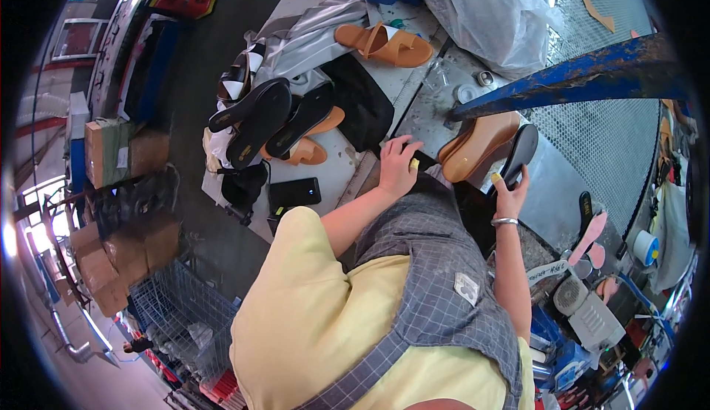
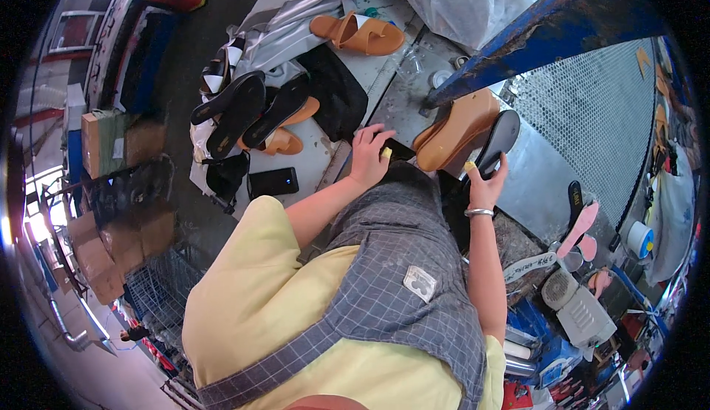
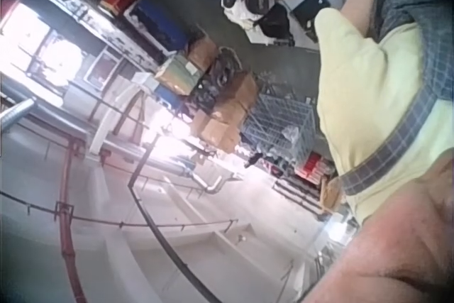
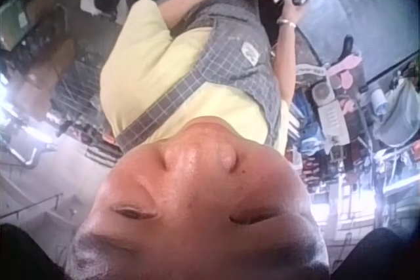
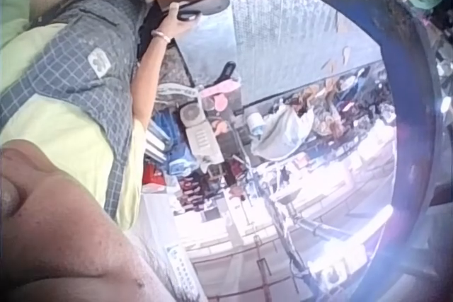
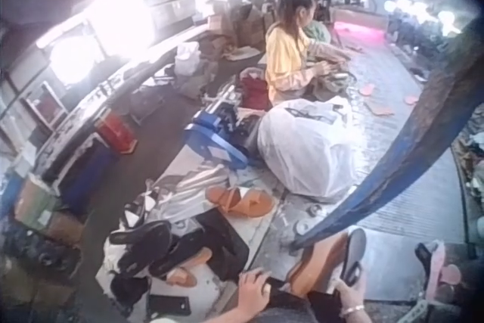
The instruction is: The recorder is assembling and inspecting sandals on a conveyor belt in a factory, using a rolling machine for sole attachment.
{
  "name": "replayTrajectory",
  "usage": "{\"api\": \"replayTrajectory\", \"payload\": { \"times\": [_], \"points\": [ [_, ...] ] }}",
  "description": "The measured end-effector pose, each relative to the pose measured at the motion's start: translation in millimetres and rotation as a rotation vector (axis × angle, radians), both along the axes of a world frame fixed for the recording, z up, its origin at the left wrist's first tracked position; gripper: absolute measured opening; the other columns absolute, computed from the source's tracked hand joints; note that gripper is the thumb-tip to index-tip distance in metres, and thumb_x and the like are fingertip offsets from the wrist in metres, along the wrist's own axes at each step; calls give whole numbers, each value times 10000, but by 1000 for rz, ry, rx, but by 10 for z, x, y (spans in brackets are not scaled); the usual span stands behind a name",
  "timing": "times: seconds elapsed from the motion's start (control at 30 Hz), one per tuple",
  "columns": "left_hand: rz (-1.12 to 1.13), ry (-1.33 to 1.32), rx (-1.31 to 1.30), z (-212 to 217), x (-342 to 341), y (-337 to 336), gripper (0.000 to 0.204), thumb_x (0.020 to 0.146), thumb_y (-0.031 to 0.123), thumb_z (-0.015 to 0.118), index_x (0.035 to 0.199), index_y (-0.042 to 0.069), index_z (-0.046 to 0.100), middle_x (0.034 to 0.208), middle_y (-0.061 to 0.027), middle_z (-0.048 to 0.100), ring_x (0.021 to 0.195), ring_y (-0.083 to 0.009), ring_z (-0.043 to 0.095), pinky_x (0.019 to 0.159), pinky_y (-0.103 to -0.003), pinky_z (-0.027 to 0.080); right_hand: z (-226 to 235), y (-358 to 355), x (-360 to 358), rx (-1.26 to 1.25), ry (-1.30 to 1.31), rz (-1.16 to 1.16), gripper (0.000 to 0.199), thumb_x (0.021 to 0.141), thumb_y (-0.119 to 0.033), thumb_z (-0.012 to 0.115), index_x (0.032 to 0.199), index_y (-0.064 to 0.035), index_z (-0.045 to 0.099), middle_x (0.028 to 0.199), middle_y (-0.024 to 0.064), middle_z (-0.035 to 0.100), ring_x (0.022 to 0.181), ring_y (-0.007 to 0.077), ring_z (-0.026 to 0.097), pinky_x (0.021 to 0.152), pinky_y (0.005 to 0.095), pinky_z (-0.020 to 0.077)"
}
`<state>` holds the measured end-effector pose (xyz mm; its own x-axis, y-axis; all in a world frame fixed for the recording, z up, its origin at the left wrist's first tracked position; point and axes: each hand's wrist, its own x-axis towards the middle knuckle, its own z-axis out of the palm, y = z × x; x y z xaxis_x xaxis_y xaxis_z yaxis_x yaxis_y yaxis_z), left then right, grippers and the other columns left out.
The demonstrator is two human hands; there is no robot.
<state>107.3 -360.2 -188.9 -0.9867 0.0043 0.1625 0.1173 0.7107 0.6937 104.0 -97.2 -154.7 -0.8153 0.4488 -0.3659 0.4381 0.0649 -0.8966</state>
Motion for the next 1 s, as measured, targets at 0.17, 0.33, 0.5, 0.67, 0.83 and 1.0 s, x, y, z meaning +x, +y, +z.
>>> {"api": "replayTrajectory", "payload": {
  "times": [0.17,0.33,0.5,0.67,0.83,1.0],
  "points": [
    [-101,-33,181,27,-31,273,417,662,-36,613,1061,83,598,1112,-152,524,1041,-346,492,898,-412,420,-108,100,31,5,51,-89,729,748,-46,718,1368,-24,334,1094,101,551,885,151,540,767,270,453],
    [-48,16,242,-2,-108,436,382,668,-26,599,1039,68,597,1044,-150,564,1028,-338,506,890,-407,422,-276,317,159,65,-51,-179,661,783,-139,740,1335,-24,394,1123,109,542,923,165,540,799,277,458],
    [238,122,270,-101,-370,62,357,673,-53,573,1017,37,597,970,-123,568,896,-279,532,827,-358,432,-470,528,275,43,-6,-265,641,791,-154,725,1331,-34,401,1111,139,574,934,195,577,800,303,474],
    [351,162,166,-15,-1160,-605,566,695,-4,660,1232,-1,477,1093,-146,526,978,-287,503,890,-367,394,-588,556,327,92,-25,-240,661,775,-92,684,1355,-45,370,1183,159,547,1009,236,556,875,330,447],
    [196,119,-238,-53,-1961,-884,675,668,215,762,1253,19,489,1201,-175,536,1158,-306,477,1020,-408,294,-568,448,310,103,-35,-134,653,773,11,598,1374,-76,358,1150,178,541,1030,259,541,875,337,445],
    [113,-189,-369,-97,-2261,-1038,469,645,335,790,1057,144,674,1121,-82,604,1126,-258,511,1002,-381,329,-522,398,207,-6,-43,-64,717,771,79,550,1409,-160,326,1121,168,551,947,245,572,852,356,469]
  ]
}}
